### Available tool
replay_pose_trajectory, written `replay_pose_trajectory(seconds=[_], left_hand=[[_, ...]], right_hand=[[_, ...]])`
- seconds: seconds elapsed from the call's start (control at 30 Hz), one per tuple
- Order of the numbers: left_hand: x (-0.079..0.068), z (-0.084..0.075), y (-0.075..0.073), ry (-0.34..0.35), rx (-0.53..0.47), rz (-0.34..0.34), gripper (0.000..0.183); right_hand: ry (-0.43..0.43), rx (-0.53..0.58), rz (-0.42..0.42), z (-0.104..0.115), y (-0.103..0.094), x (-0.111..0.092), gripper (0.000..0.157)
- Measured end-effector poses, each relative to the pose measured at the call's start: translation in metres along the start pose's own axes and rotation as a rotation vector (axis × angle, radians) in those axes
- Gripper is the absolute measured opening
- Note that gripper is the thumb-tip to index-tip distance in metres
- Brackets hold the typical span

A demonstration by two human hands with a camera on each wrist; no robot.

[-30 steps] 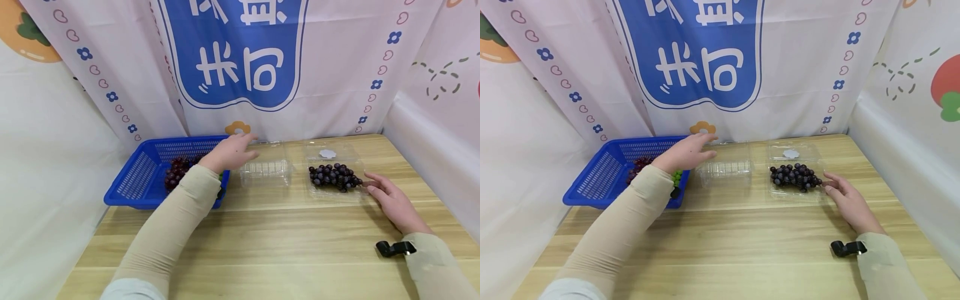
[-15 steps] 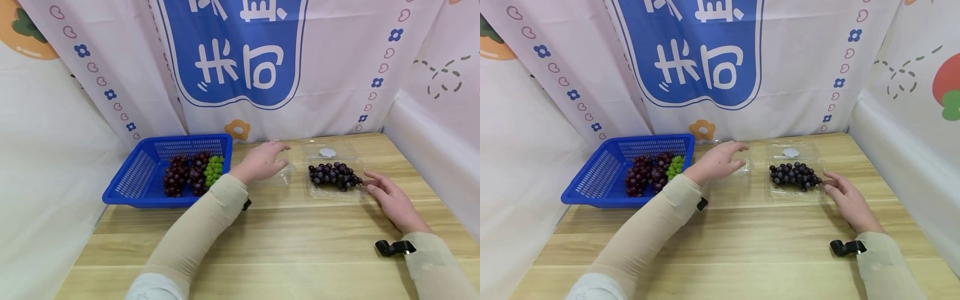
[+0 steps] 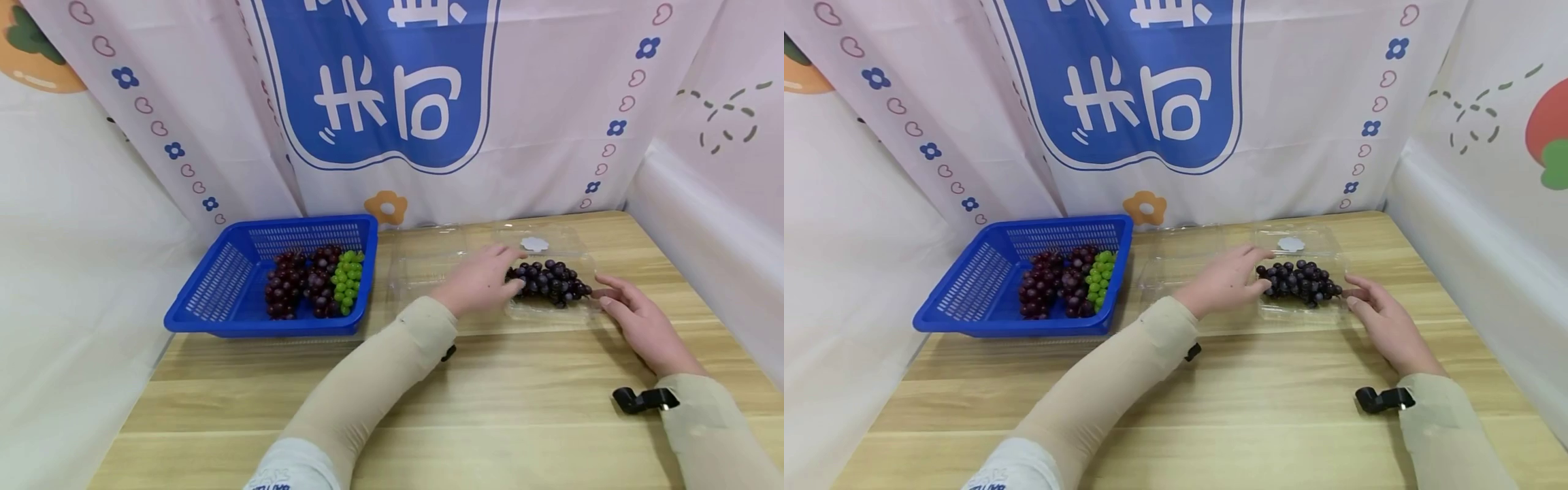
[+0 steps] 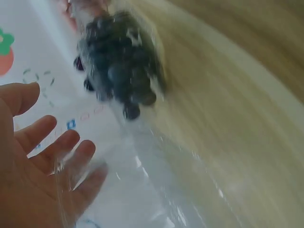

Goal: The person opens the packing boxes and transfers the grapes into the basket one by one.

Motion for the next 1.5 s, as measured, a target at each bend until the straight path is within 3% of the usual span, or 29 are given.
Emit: replay_pose_trajectory(seconds=[0.17,0.33,0.53,0.7,1.07,1.5], left_hand=[[0.014,-0.021,0.012,0.02,0.115,0.017,0.059],[0.029,-0.032,0.026,0.002,0.151,0.032,0.067],[0.04,-0.034,0.043,-0.042,0.144,0.033,0.079],[0.045,-0.035,0.049,-0.072,0.124,0.037,0.084],[0.056,-0.036,0.062,-0.156,0.121,0.122,0.089],[0.059,-0.036,0.063,-0.195,0.081,0.161,0.094]], right_hand=[[0.01,0.001,0.004,0.0,0.0,0.001,0.052],[0.012,-0.002,0.006,0.001,-0.001,0.001,0.052],[-0.001,0.008,0.002,0.001,-0.001,0.002,0.051],[-0.002,0.011,0.003,0.0,0.0,0.002,0.051],[-0.01,0.026,0.004,0.0,0.0,0.0,0.05],[-0.023,0.006,0.01,0.0,0.0,0.001,0.05]])
Point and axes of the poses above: each hand's wrist, its own x-axis towards the middle knuckle, its own y-axis out of the palm, z = x × y, the point moved 7 cm from there along x, towards the middle knuckle, and after that the axes turned 4 degrees about -y, right-handed, at the moved point
